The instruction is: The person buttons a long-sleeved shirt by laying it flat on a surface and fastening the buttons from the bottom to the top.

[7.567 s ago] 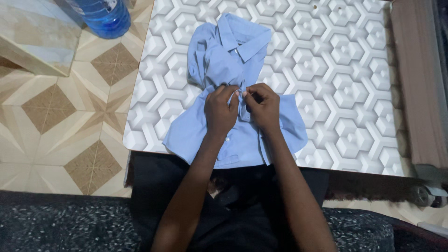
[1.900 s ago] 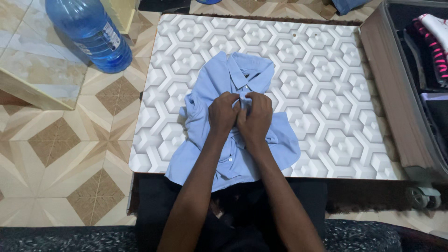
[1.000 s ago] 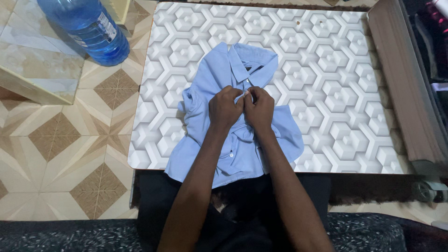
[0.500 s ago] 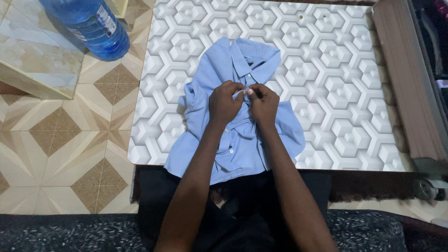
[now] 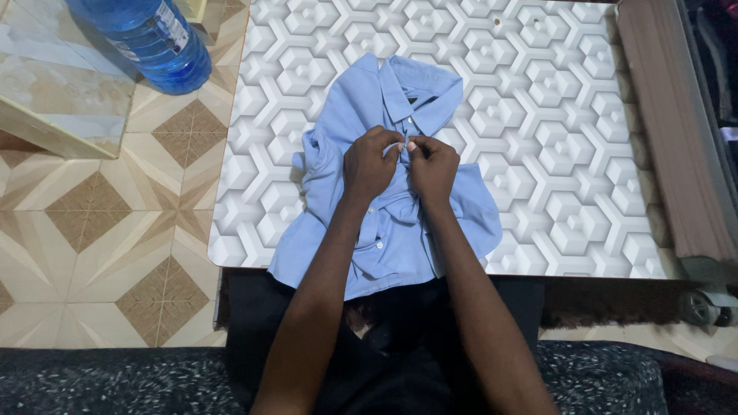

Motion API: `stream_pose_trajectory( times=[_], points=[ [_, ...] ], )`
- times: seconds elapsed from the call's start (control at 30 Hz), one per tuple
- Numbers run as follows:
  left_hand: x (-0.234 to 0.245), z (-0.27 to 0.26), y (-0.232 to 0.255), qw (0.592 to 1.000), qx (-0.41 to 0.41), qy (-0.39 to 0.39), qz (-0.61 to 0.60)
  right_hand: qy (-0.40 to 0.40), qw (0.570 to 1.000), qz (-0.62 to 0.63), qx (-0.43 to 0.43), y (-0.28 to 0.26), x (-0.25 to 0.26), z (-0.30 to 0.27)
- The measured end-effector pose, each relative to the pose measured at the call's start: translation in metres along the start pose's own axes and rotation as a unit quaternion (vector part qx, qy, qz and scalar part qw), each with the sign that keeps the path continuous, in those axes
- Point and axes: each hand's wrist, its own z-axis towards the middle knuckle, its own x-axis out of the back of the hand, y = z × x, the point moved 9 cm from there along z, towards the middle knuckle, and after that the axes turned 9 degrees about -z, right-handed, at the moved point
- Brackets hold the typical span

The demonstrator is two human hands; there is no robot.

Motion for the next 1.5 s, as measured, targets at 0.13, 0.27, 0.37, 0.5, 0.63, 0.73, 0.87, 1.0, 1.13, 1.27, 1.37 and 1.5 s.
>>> stream_pose_trajectory(
  times=[0.13,0.27,0.37,0.5,0.63,0.73,0.87,1.0,1.13,1.27,1.37,1.5],
  points=[
    [0.0,-0.002,0.001,1.0,-0.003,0.003,0.003,-0.013,0.999,-0.037,0.019,-0.003,-0.001,0.002],
    [0.001,-0.001,0.002,1.0,0.003,0.001,0.0,-0.027,0.996,-0.079,0.036,-0.002,-0.007,0.002],
    [0.0,-0.001,0.0,1.0,0.015,-0.001,-0.007,-0.004,0.993,-0.089,0.08,-0.004,-0.008,0.001],
    [0.003,-0.002,0.007,0.999,-0.027,0.015,-0.023,0.003,0.99,-0.096,0.1,-0.004,-0.01,0.001],
    [0.005,-0.003,0.011,0.999,-0.025,0.025,-0.026,0.012,0.993,-0.038,0.111,-0.007,-0.007,-0.004],
    [0.012,-0.004,0.018,0.996,-0.052,0.054,-0.039,0.011,0.995,0.008,0.103,-0.006,-0.002,-0.006],
    [0.023,-0.005,0.033,0.985,-0.138,0.101,-0.015,0.015,0.999,0.023,0.038,-0.008,0.002,-0.007],
    [0.022,-0.006,0.032,0.981,-0.164,0.075,-0.073,0.076,0.988,0.037,0.133,-0.048,0.02,-0.015],
    [0.014,-0.004,0.014,0.989,-0.109,0.068,-0.071,0.042,0.996,-0.011,0.072,-0.046,0.017,-0.016],
    [0.011,-0.003,0.005,0.99,-0.097,0.08,-0.061,0.071,0.987,-0.014,0.146,-0.056,0.022,-0.023],
    [0.009,-0.004,0.004,0.993,-0.088,0.069,-0.03,0.067,0.986,-0.062,0.14,-0.057,0.022,-0.026],
    [0.008,-0.006,0.014,0.994,-0.098,0.05,-0.015,0.095,0.976,-0.062,0.184,-0.07,0.027,-0.029]
  ],
)
